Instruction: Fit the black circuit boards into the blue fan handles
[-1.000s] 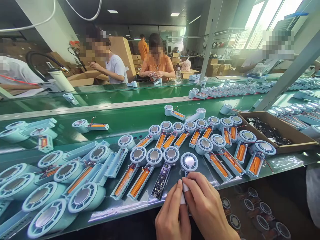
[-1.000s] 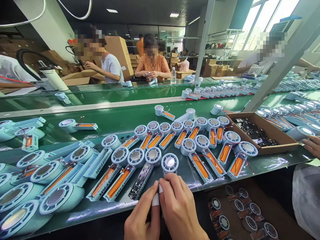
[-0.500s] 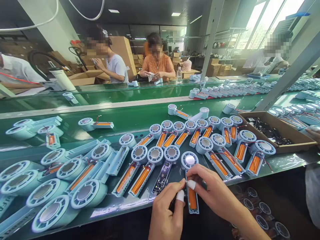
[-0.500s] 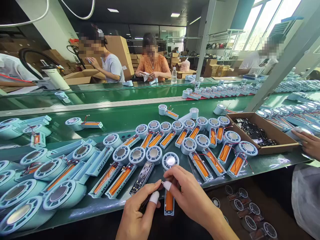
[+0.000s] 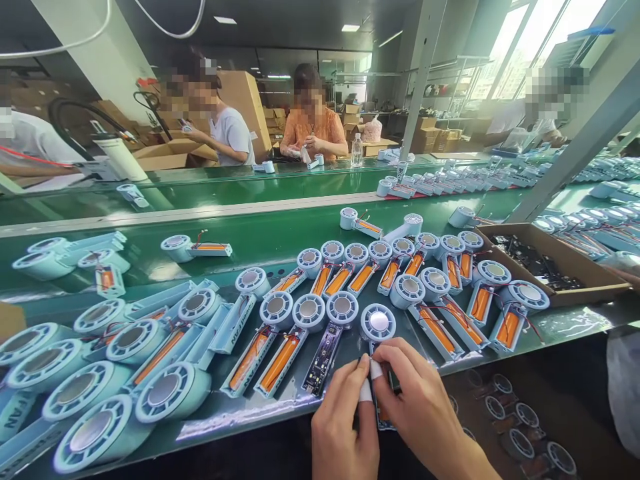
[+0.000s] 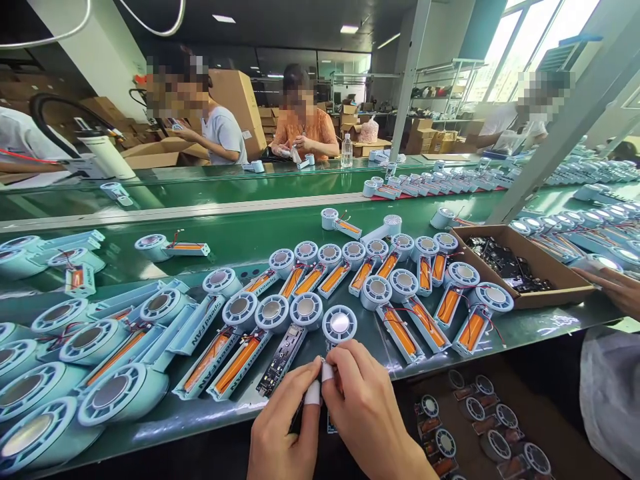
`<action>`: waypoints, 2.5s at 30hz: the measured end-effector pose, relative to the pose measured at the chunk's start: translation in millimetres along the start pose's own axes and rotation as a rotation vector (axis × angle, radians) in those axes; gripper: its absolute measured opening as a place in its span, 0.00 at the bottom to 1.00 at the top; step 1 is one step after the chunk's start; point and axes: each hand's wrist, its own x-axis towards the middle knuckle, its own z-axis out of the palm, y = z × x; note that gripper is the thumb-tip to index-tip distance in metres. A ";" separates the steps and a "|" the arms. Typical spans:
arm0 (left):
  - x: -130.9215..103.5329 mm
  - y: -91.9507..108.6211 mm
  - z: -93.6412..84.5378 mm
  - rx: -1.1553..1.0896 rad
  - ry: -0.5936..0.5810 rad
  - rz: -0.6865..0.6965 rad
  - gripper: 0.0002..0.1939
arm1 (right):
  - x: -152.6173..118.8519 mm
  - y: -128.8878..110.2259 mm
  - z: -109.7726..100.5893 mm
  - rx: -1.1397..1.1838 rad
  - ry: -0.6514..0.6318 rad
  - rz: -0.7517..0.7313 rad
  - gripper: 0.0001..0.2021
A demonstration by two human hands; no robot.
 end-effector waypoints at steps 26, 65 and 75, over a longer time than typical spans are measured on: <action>18.8 2.3 -19.8 -0.327 -0.271 -0.295 0.16 | 24.6 25.7 -30.0 0.475 -0.320 0.191 0.08; 12.4 14.2 11.9 -0.834 -0.236 -0.690 0.19 | -10.8 22.4 -50.1 0.449 -0.092 0.476 0.09; 21.3 17.5 10.6 -0.723 -0.098 -0.691 0.18 | -5.8 15.8 -41.1 0.013 -0.231 0.261 0.13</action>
